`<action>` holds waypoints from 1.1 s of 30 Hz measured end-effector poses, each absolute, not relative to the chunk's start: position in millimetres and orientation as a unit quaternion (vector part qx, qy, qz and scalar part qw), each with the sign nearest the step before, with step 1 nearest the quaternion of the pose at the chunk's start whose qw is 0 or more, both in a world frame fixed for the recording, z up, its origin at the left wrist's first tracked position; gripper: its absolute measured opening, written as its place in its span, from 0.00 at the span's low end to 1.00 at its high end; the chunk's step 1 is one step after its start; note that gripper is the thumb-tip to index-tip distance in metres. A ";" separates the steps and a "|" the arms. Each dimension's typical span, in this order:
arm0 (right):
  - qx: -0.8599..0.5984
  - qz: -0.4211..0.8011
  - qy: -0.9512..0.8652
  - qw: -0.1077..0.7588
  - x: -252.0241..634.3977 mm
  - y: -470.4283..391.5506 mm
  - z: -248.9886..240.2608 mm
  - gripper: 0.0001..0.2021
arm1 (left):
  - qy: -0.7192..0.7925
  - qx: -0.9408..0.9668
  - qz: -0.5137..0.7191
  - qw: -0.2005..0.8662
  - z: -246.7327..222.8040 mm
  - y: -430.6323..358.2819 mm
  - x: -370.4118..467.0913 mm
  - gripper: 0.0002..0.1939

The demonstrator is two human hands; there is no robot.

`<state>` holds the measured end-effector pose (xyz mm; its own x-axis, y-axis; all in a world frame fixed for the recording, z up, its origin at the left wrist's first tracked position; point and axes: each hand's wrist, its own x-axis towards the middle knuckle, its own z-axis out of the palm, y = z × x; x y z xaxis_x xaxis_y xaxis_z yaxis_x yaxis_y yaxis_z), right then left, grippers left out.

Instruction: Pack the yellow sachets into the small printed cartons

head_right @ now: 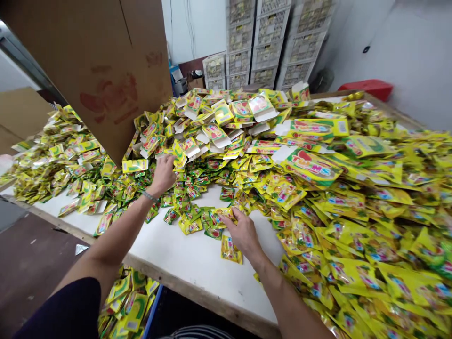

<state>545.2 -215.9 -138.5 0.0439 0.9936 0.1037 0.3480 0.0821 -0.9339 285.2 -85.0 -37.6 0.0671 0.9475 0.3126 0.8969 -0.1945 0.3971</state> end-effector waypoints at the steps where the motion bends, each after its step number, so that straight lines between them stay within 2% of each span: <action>1: -0.575 0.363 -0.590 0.436 542.6 -216.3 -135.9 0.16 | 0.640 0.732 0.235 -0.018 -32.2 -68.7 273.7 0.32; 3: -0.575 0.369 -0.595 0.423 537.7 -217.3 -130.8 0.15 | 0.630 0.752 0.177 -0.082 -28.7 -42.1 255.6 0.30; 5: -0.569 0.379 -0.600 0.416 535.4 -218.0 -128.0 0.14 | 0.605 0.777 0.146 -0.097 -32.0 -26.9 245.8 0.22; 7: -0.571 0.381 -0.598 0.414 536.7 -218.0 -128.1 0.14 | 0.578 0.794 0.161 -0.100 -37.0 -25.1 244.2 0.15; 10: -0.584 0.363 -0.585 0.430 542.0 -217.0 -129.8 0.15 | 0.565 0.787 0.234 -0.079 -41.1 -47.1 253.0 0.12; 12: -0.580 0.363 -0.577 0.446 545.0 -216.8 -128.1 0.14 | 0.586 0.757 0.288 -0.026 -42.5 -74.8 265.0 0.14; 15: -0.565 0.383 -0.554 0.476 547.6 -217.5 -119.7 0.13 | 0.589 0.725 0.333 0.129 -49.5 -124.1 291.7 0.16; 20: -0.571 0.345 -0.489 0.561 557.8 -214.1 -108.0 0.14 | 0.503 0.714 0.317 0.370 -77.0 -182.0 339.6 0.16; 23: -0.595 0.312 -0.523 0.525 570.6 -209.3 -109.7 0.13 | 0.479 0.669 0.346 0.451 -94.6 -192.0 354.5 0.19; 29: -0.578 0.336 -0.611 0.424 586.1 -205.8 -115.6 0.13 | 0.476 0.574 0.371 0.553 -113.7 -196.3 359.8 0.24; 33: -0.587 0.338 -0.606 0.417 579.3 -204.9 -119.4 0.13 | 0.471 0.544 0.360 0.594 -119.2 -201.2 363.2 0.25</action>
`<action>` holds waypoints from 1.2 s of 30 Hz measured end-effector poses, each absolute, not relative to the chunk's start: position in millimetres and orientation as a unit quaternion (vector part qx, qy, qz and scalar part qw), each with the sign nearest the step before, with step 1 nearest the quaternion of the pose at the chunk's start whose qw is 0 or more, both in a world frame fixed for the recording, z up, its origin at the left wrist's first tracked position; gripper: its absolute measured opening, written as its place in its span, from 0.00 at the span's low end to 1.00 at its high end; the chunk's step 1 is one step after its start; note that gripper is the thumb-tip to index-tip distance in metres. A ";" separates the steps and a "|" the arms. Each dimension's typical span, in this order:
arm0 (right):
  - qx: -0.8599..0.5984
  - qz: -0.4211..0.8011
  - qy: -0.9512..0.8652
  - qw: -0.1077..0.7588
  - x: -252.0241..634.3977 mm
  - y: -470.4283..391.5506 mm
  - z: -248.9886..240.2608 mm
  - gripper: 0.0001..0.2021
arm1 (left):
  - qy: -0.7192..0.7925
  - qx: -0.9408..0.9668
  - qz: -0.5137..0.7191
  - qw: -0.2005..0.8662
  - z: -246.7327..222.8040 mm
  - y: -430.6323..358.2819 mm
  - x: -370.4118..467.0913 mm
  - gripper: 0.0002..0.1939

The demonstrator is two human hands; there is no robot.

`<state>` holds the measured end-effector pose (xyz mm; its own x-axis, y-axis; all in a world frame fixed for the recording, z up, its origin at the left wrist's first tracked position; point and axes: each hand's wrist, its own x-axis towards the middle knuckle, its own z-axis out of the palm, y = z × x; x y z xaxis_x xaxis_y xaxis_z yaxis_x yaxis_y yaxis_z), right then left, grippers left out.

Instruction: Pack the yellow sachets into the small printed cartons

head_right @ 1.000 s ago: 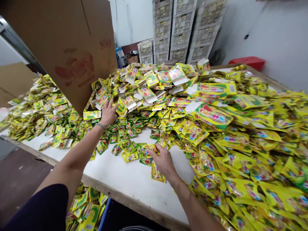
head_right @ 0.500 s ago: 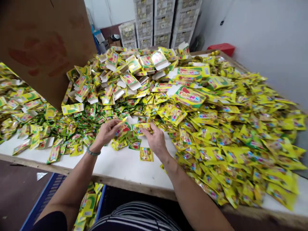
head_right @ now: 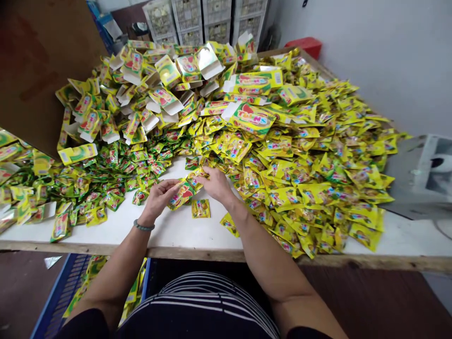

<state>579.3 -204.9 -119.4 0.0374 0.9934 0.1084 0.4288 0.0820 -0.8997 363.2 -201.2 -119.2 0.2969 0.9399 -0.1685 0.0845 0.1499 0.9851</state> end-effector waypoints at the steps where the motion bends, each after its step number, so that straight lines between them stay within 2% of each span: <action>1: -0.590 0.333 -0.602 0.423 576.2 -204.6 -120.3 0.12 | 0.470 0.534 0.357 0.605 -120.1 -201.7 364.3 0.26; 5: -0.597 0.278 -0.604 0.448 563.1 -204.8 -122.6 0.09 | 0.459 0.495 0.353 0.647 -122.0 -202.7 367.2 0.29; 10: -0.601 0.225 -0.631 0.436 554.3 -210.9 -125.3 0.11 | 0.456 0.476 0.374 0.653 -125.0 -205.4 368.6 0.27; 13: -0.591 0.257 -0.638 0.421 555.2 -214.4 -126.9 0.08 | 0.462 0.476 0.367 0.652 -127.1 -205.2 369.0 0.28; 16: -0.580 0.297 -0.607 0.455 558.7 -215.4 -127.2 0.08 | 0.460 0.463 0.366 0.664 -126.5 -204.2 369.7 0.28; 22: -0.576 0.271 -0.622 0.457 553.4 -215.7 -131.1 0.09 | 0.450 0.428 0.385 0.682 -122.5 -206.5 371.8 0.27; 29: -0.524 0.329 -0.675 0.402 538.9 -223.1 -132.3 0.20 | 0.421 0.408 0.406 0.701 -126.0 -207.7 374.1 0.26; 33: -0.528 0.275 -0.631 0.497 537.8 -224.3 -126.9 0.15 | 0.414 0.404 0.453 0.678 -124.6 -205.9 376.2 0.31; 36: -0.529 0.279 -0.582 0.552 537.5 -222.1 -128.2 0.17 | 0.407 0.422 0.500 0.637 -123.7 -205.6 375.3 0.33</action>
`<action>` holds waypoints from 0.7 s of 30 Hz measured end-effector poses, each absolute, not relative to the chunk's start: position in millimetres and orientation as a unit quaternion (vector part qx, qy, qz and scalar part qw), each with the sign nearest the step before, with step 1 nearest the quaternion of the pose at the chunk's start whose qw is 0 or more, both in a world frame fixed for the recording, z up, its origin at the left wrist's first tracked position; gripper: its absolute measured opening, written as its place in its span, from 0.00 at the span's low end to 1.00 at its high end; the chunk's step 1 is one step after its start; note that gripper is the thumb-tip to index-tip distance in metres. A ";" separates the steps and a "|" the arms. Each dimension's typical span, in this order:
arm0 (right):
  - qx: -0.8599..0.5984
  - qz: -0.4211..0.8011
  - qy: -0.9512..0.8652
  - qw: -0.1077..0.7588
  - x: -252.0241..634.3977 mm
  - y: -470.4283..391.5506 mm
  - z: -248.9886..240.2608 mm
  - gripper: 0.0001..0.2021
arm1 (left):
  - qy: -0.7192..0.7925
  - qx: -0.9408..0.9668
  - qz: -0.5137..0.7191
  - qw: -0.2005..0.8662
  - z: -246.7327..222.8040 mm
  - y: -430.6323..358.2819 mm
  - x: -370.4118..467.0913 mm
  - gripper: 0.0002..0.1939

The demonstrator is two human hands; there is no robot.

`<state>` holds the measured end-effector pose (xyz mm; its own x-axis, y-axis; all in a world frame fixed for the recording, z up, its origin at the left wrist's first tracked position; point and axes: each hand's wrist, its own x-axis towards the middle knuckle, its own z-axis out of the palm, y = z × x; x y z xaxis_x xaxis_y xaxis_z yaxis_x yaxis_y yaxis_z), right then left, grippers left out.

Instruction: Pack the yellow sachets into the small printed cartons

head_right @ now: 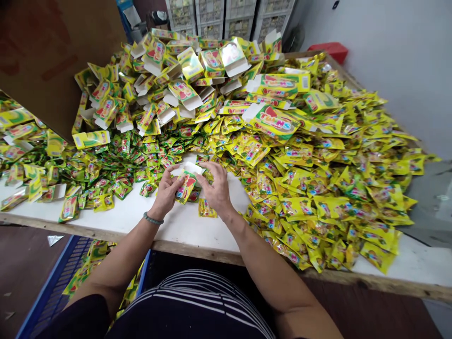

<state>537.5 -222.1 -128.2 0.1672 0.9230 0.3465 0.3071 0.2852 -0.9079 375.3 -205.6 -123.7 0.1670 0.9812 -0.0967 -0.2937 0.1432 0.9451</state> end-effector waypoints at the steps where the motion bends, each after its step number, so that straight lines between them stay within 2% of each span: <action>1: -0.521 0.318 -0.570 0.550 536.8 -221.0 -130.0 0.18 | 0.405 0.428 0.508 0.628 -124.0 -205.8 374.5 0.32; 4: -0.481 0.447 -0.535 0.532 533.4 -218.2 -136.0 0.20 | 0.397 0.444 0.496 0.632 -126.3 -206.3 372.0 0.27; 6: -0.458 0.486 -0.504 0.547 531.5 -217.8 -138.0 0.21 | 0.391 0.449 0.484 0.641 -127.6 -206.7 371.6 0.24; 10: -0.459 0.465 -0.492 0.575 529.3 -222.1 -136.8 0.19 | 0.392 0.437 0.490 0.645 -126.8 -207.9 373.2 0.22; 12: -0.482 0.434 -0.528 0.548 528.5 -225.8 -135.0 0.15 | 0.393 0.433 0.485 0.650 -125.2 -208.5 373.4 0.23; 16: -0.494 0.403 -0.592 0.494 528.8 -230.1 -132.0 0.16 | 0.398 0.432 0.463 0.664 -122.8 -208.3 371.6 0.26; 19: -0.478 0.445 -0.565 0.503 531.6 -229.4 -131.7 0.16 | 0.395 0.436 0.452 0.671 -121.8 -207.4 370.5 0.26; 21: -0.459 0.488 -0.540 0.509 534.4 -228.3 -131.4 0.20 | 0.388 0.439 0.451 0.673 -121.3 -207.3 370.1 0.26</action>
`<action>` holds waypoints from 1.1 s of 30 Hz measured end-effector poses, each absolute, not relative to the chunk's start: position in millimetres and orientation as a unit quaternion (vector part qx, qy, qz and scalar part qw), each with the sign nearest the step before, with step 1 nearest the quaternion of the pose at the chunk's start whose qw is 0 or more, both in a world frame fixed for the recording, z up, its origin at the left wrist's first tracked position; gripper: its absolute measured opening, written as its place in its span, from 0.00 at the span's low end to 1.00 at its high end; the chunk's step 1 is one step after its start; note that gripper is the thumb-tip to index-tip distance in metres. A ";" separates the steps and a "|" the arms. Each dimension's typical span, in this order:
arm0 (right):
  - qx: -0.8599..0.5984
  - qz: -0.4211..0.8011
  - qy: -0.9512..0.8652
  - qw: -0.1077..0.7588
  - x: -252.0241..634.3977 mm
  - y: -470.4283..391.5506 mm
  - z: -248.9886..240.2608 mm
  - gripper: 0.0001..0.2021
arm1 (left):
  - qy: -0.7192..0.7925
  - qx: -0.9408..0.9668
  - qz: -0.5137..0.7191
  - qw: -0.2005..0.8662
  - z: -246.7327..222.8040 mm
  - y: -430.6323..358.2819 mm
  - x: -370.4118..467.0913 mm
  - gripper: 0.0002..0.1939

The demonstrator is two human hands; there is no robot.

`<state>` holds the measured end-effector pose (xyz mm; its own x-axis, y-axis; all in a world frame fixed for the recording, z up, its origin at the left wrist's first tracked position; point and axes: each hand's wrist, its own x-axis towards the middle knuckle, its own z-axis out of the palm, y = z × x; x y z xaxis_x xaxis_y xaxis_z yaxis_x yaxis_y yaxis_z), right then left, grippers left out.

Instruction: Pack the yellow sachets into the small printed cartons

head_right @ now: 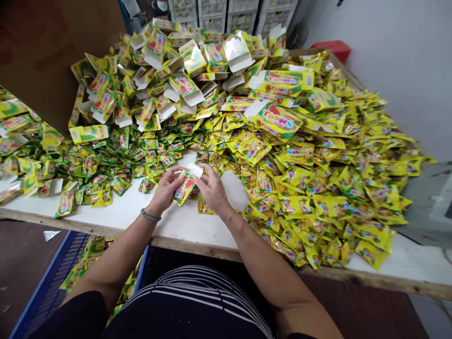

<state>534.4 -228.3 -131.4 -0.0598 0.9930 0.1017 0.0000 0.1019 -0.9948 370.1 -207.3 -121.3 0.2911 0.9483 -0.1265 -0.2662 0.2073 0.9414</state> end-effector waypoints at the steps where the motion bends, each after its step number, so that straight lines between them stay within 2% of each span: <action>1: -0.452 0.498 -0.543 0.503 536.0 -227.8 -130.8 0.22 | 0.386 0.438 0.454 0.673 -121.1 -207.5 369.9 0.26; 10: -0.469 0.446 -0.581 0.493 539.9 -227.1 -123.7 0.16 | 0.395 0.452 0.467 0.650 -122.8 -210.2 366.8 0.26; 17: -0.454 0.570 -0.440 0.525 540.1 -222.2 -134.2 0.19 | 0.414 0.454 0.441 0.654 -124.1 -208.4 367.1 0.24; 24: -0.456 0.603 -0.420 0.503 548.1 -219.7 -131.6 0.18 | 0.415 0.467 0.433 0.650 -119.6 -208.6 365.2 0.23; 29: -0.507 0.473 -0.536 0.481 545.3 -230.4 -124.8 0.12 | 0.426 0.514 0.446 0.596 -120.0 -211.8 367.5 0.20; 33: -0.509 0.390 -0.582 0.500 538.0 -240.2 -123.5 0.13 | 0.436 0.533 0.454 0.566 -120.4 -213.8 367.8 0.20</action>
<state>538.0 -240.2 -123.5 0.0189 0.9827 0.1843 0.2018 0.1768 -0.9633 367.8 -213.8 -120.4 0.2089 0.9779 -0.0090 -0.0489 0.0196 0.9986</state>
